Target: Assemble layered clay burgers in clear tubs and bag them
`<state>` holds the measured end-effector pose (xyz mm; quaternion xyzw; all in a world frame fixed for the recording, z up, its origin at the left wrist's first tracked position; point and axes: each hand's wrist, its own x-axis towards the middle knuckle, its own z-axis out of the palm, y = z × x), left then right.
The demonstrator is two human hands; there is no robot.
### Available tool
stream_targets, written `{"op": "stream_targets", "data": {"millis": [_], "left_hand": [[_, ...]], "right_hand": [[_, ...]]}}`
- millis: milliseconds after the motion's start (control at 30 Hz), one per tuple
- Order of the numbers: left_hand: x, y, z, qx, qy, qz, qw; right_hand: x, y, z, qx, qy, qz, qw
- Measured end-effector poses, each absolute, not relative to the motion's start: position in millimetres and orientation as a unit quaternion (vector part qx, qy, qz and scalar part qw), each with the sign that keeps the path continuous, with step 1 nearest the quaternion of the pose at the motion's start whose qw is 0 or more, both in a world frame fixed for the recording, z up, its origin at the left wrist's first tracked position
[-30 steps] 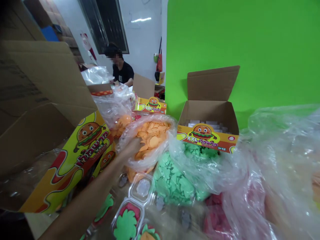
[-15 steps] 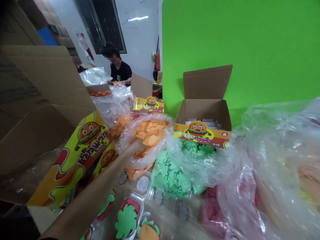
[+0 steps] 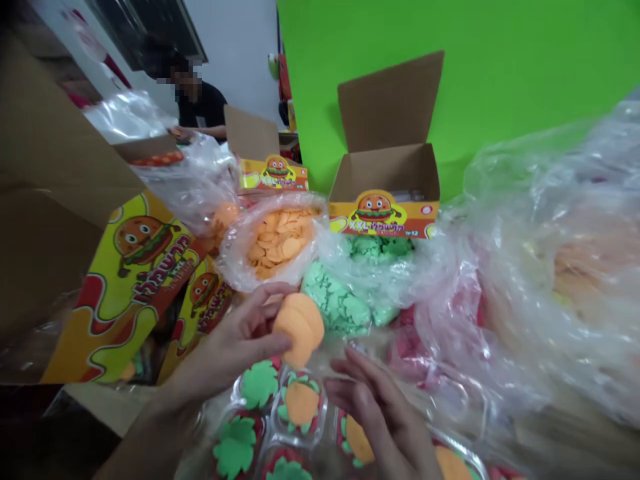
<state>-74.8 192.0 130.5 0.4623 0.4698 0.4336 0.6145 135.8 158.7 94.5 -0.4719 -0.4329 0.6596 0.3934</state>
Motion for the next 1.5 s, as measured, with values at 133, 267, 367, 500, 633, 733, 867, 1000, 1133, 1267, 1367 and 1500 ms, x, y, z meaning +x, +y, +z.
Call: {"op": "stream_targets", "data": {"millis": [133, 267, 367, 500, 633, 733, 867, 1000, 1133, 1267, 1367, 1500], "left_hand": [[-52, 150, 131, 0.49, 0.533, 0.418, 0.549], [-52, 127, 114, 0.484, 0.609, 0.429, 0.46], [-65, 119, 95, 0.378, 0.611, 0.45, 0.53], [-97, 116, 66, 0.304, 0.658, 0.519, 0.453], [-122, 113, 41, 0.304, 0.651, 0.486, 0.497], [-128, 109, 36, 0.31, 0.627, 0.469, 0.54], [-131, 104, 43, 0.313, 0.546, 0.475, 0.615], [-131, 104, 43, 0.385, 0.579, 0.406, 0.593], [-127, 105, 26, 0.517, 0.683, 0.32, 0.405], [-123, 108, 12, 0.567, 0.741, 0.255, 0.252], [-124, 111, 10, 0.555, 0.762, 0.273, 0.192], [-126, 109, 16, 0.547, 0.748, 0.32, 0.198]], "right_hand": [[112, 159, 102, -0.389, -0.337, 0.757, 0.403], [103, 151, 97, -0.437, -0.322, 0.749, 0.381], [95, 150, 81, -0.468, -0.281, 0.742, 0.389], [85, 157, 53, -0.485, -0.271, 0.712, 0.429], [79, 164, 33, -0.518, -0.403, 0.664, 0.358], [69, 167, 31, -0.508, -0.445, 0.666, 0.316], [50, 175, 40, -0.432, -0.465, 0.729, 0.254], [49, 184, 41, -0.413, -0.435, 0.773, 0.206], [78, 179, 38, -0.48, -0.42, 0.727, 0.255], [108, 144, 39, -0.499, -0.55, 0.63, 0.226], [116, 108, 29, -0.357, -0.793, 0.436, 0.232], [116, 77, 2, -0.187, -0.938, 0.171, 0.236]]}}
